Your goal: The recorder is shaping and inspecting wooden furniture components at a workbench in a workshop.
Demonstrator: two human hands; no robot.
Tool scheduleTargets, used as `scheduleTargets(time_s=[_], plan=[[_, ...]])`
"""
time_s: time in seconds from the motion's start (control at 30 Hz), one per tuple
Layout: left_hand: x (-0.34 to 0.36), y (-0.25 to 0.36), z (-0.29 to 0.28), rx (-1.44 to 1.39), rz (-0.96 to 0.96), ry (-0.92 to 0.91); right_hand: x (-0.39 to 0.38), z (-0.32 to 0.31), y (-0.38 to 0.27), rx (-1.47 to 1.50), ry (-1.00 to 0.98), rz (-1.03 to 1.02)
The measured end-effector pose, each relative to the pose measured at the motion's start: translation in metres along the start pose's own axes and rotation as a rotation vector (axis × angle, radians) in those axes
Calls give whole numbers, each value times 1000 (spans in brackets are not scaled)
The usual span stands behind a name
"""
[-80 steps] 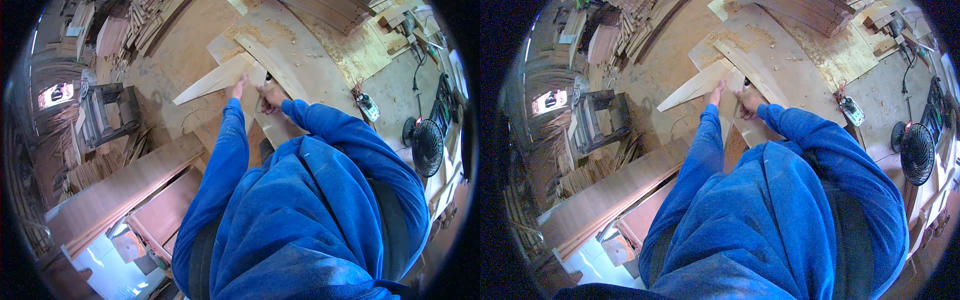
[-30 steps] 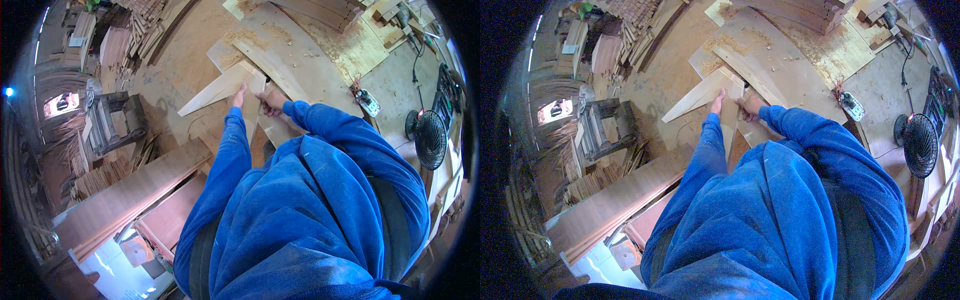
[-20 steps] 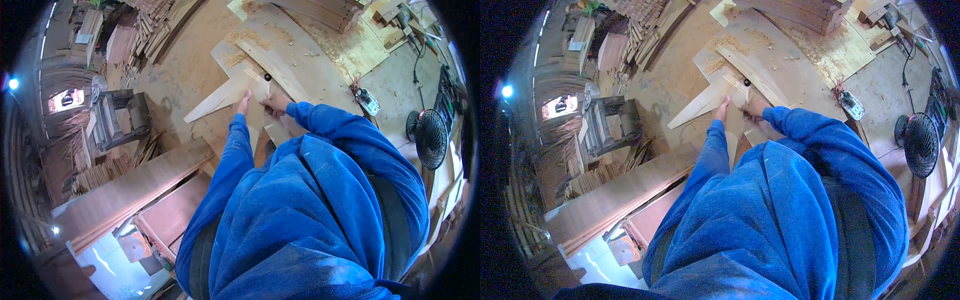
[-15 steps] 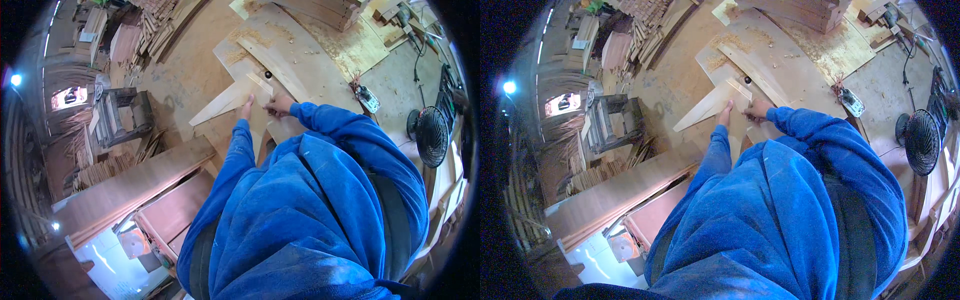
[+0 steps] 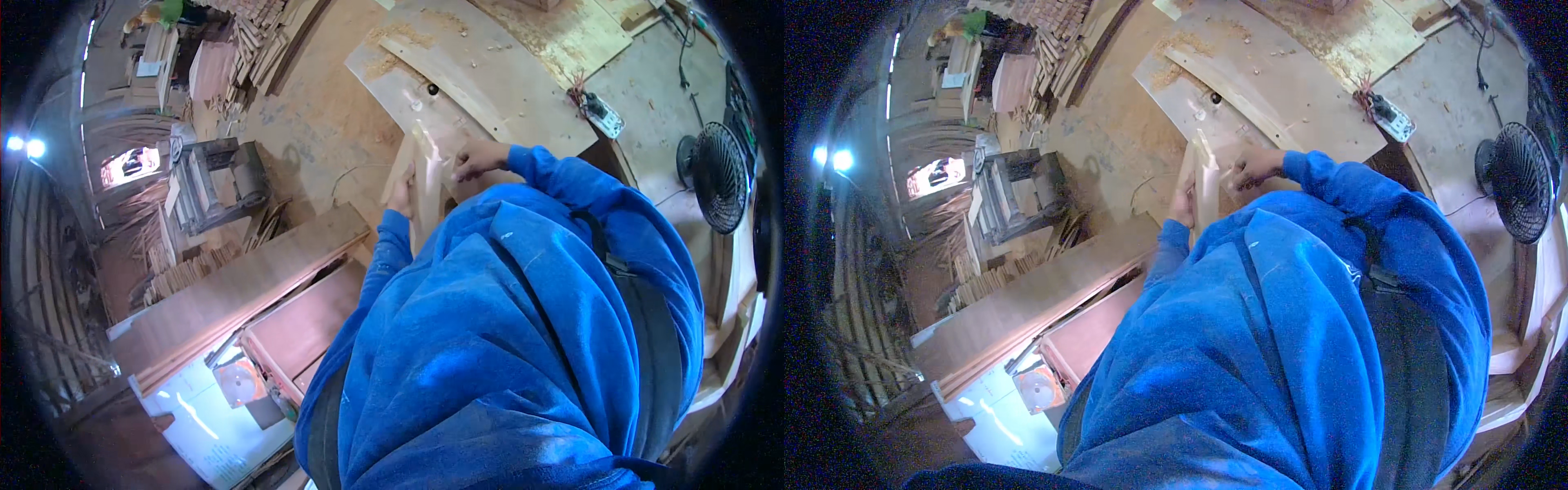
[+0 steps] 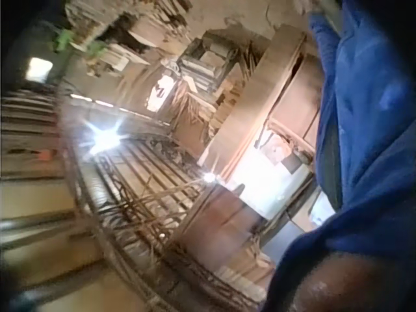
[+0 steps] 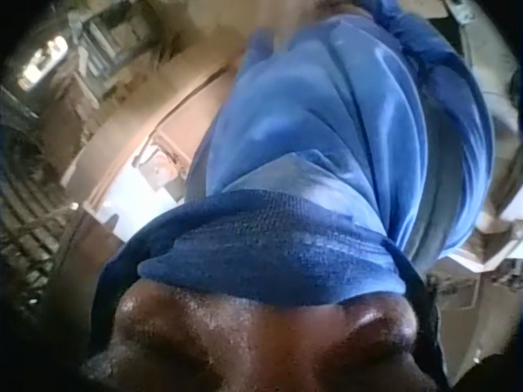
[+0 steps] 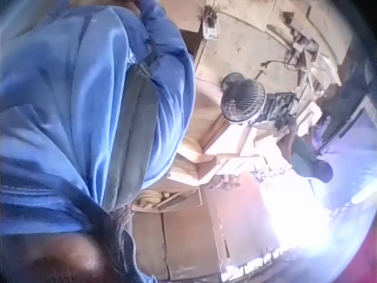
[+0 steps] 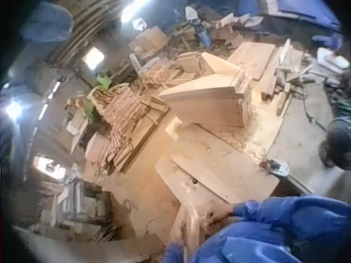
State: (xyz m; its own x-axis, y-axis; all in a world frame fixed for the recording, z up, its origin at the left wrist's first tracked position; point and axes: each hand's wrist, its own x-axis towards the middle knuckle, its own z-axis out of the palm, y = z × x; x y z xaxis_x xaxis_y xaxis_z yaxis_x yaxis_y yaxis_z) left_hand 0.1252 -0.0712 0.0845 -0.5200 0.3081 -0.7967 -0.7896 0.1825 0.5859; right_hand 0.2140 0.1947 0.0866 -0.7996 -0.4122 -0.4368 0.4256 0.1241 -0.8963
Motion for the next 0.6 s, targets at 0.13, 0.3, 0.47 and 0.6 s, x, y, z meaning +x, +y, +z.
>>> scheduleTargets(time_s=[0.13,0.3,0.47,0.6], plan=[[-29,9,-31,33,-158,-213,-31,-10,-25,182,21,-44],[-72,27,17,-56,-153,-273,-56,-8,-37,350,132,-134],[-73,30,11,-38,-87,-295,-71,-8,-60,289,171,-251],[-76,32,8,-70,-34,-250,-87,-3,-76,275,134,-327]])
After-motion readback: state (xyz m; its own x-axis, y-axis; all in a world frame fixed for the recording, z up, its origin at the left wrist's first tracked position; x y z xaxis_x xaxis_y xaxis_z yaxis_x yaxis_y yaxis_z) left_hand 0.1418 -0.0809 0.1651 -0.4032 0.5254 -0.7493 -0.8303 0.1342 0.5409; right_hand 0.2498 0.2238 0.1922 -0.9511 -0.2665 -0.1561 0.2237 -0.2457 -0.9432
